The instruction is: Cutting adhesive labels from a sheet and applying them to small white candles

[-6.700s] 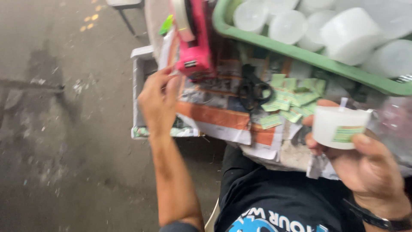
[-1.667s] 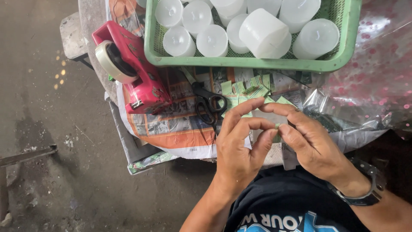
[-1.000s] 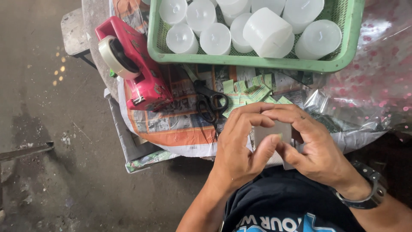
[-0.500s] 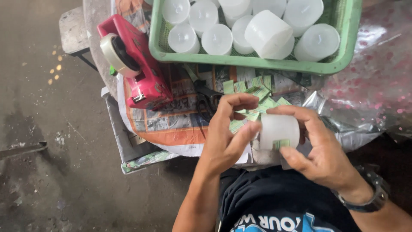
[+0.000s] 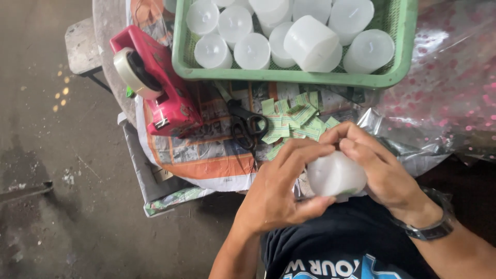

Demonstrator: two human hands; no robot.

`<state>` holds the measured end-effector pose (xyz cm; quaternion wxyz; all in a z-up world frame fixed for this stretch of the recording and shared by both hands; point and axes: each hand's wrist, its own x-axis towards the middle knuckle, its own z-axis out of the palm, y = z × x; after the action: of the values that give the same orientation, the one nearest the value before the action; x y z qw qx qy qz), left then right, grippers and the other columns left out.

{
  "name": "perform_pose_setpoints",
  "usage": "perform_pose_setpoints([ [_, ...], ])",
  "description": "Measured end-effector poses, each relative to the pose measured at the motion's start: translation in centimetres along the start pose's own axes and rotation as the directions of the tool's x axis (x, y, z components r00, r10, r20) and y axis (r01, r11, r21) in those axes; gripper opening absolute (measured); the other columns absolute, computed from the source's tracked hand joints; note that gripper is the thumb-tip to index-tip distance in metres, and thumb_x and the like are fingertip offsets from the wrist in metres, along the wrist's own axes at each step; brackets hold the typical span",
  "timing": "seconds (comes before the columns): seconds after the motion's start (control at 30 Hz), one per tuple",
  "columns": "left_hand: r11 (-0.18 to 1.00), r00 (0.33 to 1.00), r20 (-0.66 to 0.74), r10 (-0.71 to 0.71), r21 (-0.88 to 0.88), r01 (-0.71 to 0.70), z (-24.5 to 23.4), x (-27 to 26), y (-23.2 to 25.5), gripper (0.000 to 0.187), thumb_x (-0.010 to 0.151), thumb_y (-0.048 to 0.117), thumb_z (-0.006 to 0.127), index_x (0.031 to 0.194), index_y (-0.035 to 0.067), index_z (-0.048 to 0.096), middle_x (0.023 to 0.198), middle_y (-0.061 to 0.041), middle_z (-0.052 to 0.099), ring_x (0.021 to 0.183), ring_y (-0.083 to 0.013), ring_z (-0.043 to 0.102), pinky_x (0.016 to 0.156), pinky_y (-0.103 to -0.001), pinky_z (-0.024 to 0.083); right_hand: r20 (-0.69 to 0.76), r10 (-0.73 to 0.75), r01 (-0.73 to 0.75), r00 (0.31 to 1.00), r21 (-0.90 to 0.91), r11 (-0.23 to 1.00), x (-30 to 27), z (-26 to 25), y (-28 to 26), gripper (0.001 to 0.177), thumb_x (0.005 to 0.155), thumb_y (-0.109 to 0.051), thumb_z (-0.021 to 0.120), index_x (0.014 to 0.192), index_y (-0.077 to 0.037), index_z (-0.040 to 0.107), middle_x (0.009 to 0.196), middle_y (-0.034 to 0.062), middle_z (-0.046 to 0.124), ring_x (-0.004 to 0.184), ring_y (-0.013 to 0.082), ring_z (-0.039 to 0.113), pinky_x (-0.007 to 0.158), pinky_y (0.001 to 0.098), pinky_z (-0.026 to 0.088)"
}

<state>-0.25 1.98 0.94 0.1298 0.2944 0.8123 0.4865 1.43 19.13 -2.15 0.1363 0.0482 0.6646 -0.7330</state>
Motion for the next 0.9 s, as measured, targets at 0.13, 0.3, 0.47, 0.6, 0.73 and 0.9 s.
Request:
perform_pose_setpoints([
  [0.13,1.000,1.000,-0.001,0.021,0.015,-0.021,-0.2,0.1,-0.1,0.051,0.072,0.033,0.056,0.115,0.010,0.042,0.112,-0.008,0.051,0.104,-0.0235,0.052,0.079,-0.034,0.045,0.007,-0.033,0.033,0.999,-0.092,0.995,-0.3,-0.4,-0.1,0.031,0.084,-0.027,0.037,0.095,-0.003,0.054,0.089,0.0050,0.056,0.083,0.0122,0.053,0.073,0.0230,0.040],
  [0.3,0.996,0.996,-0.004,-0.087,0.015,0.087,-0.4,0.2,-0.5,0.062,0.065,0.037,0.062,0.118,0.012,0.041,0.110,-0.006,0.053,0.097,-0.0182,0.056,0.070,-0.028,0.048,0.310,-0.271,0.391,0.911,-0.448,0.804,-0.9,-2.1,0.0,0.058,0.073,-0.038,0.058,0.121,-0.011,0.039,0.116,0.0085,0.047,0.106,0.0195,0.050,0.086,0.0307,0.039],
  [0.47,0.997,0.997,-0.046,-0.066,-0.052,0.064,-0.2,0.3,-0.3,0.071,0.069,0.054,0.054,0.121,0.009,0.037,0.115,-0.004,0.055,0.084,-0.0142,0.062,0.061,-0.025,0.048,0.332,-0.365,0.489,0.870,-0.479,0.729,-1.0,-3.7,-0.4,0.062,0.066,-0.023,0.073,0.118,-0.010,0.041,0.115,0.0100,0.051,0.109,0.0253,0.051,0.095,0.0363,0.036],
  [0.6,0.977,0.983,-0.182,-0.033,-0.213,-0.007,-0.9,0.2,0.1,0.061,0.075,0.051,0.053,0.114,0.006,0.044,0.111,-0.006,0.055,0.084,-0.0139,0.063,0.066,-0.022,0.046,0.006,-0.361,0.294,0.933,-0.590,0.752,-1.0,-6.9,-0.9,0.069,0.060,-0.026,0.066,0.118,-0.005,0.037,0.114,0.0134,0.049,0.096,0.0229,0.055,0.075,0.0267,0.047],
  [0.73,0.974,0.975,-0.197,-0.100,-0.219,0.056,-1.1,-0.4,-0.8,0.055,0.075,0.044,0.055,0.113,0.007,0.045,0.108,-0.005,0.057,0.082,-0.0130,0.062,0.058,-0.020,0.042,-0.027,-0.593,0.422,0.804,-0.678,0.602,-0.5,-10.1,-2.6,0.073,0.069,-0.022,0.053,0.128,0.005,0.021,0.105,0.0242,0.046,0.093,0.0305,0.049,0.069,0.0334,0.048],
  [0.9,0.983,0.982,-0.183,-0.048,-0.184,0.013,-0.9,0.0,-0.4,0.052,0.078,0.046,0.052,0.113,0.008,0.046,0.107,-0.006,0.056,0.082,-0.0139,0.061,0.065,-0.023,0.043,0.084,-0.729,0.415,0.679,-0.863,0.287,3.5,-12.5,-4.6,0.058,0.086,-0.013,0.058,0.131,0.013,0.031,0.119,0.0336,0.041,0.103,0.0411,0.045,0.078,0.0428,0.042],
])
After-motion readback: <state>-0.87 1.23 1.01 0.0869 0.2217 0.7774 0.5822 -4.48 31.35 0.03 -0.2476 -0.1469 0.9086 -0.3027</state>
